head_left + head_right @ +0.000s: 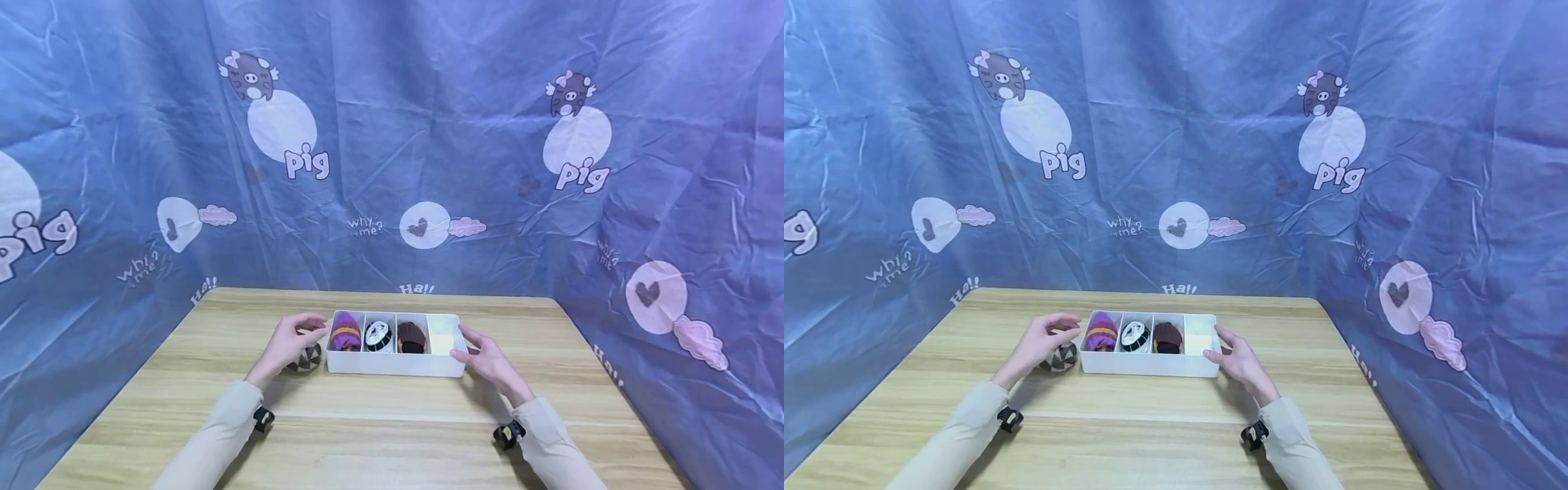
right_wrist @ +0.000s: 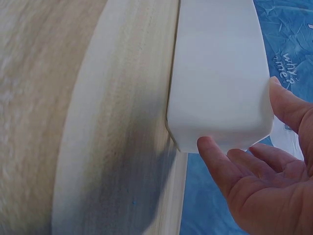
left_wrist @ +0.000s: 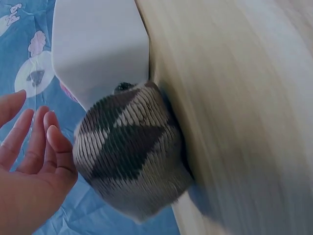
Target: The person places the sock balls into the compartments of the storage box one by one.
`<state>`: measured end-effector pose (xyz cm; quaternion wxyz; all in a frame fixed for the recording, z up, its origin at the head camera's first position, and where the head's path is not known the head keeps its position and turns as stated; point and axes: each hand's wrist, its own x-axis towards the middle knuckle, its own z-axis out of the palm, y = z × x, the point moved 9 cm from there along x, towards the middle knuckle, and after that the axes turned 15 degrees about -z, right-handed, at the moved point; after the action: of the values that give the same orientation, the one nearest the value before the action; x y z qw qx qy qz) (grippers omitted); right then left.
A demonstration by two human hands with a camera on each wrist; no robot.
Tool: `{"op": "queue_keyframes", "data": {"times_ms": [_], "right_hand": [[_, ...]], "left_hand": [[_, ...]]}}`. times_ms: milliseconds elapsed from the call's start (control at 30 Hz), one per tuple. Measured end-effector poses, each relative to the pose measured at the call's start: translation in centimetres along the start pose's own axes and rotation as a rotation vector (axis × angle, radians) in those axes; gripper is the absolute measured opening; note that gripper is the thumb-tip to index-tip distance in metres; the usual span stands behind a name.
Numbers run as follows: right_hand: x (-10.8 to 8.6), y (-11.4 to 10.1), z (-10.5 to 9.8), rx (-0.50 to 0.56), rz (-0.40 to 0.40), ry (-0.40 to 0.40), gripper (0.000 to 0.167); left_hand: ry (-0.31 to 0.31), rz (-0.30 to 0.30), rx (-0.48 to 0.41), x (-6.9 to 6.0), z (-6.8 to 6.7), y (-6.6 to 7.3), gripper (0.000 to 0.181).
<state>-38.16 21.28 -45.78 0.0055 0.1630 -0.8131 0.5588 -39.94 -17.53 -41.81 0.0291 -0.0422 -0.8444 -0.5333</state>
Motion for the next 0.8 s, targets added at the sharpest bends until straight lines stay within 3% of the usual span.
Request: {"op": "queue_keyframes", "data": {"times_ms": [133, 333, 433, 600, 800], "right_hand": [[0.0, 0.0, 0.0, -0.004, -0.001, -0.003, 0.078], [0.0, 0.0, -0.1, -0.009, -0.014, -0.007, 0.077], [0.0, 0.1, -0.2, -0.023, -0.018, -0.009, 0.077], [0.2, 0.3, -0.1, -0.026, -0.015, -0.013, 0.077], [0.2, 0.1, 0.0, -0.026, -0.016, -0.012, 0.077]], "left_hand": [[0.011, -0.044, -0.023, -0.1, -0.8, -0.8, 0.029], [0.090, -0.168, -0.008, -0.3, -2.7, -2.2, 0.032], [0.095, -0.208, 0.004, -0.3, -3.2, -2.7, 0.037], [0.027, -0.251, 0.045, -0.5, -3.2, -3.4, 0.051], [-0.099, -0.293, 0.009, -0.5, -2.3, -4.7, 0.063]]}}
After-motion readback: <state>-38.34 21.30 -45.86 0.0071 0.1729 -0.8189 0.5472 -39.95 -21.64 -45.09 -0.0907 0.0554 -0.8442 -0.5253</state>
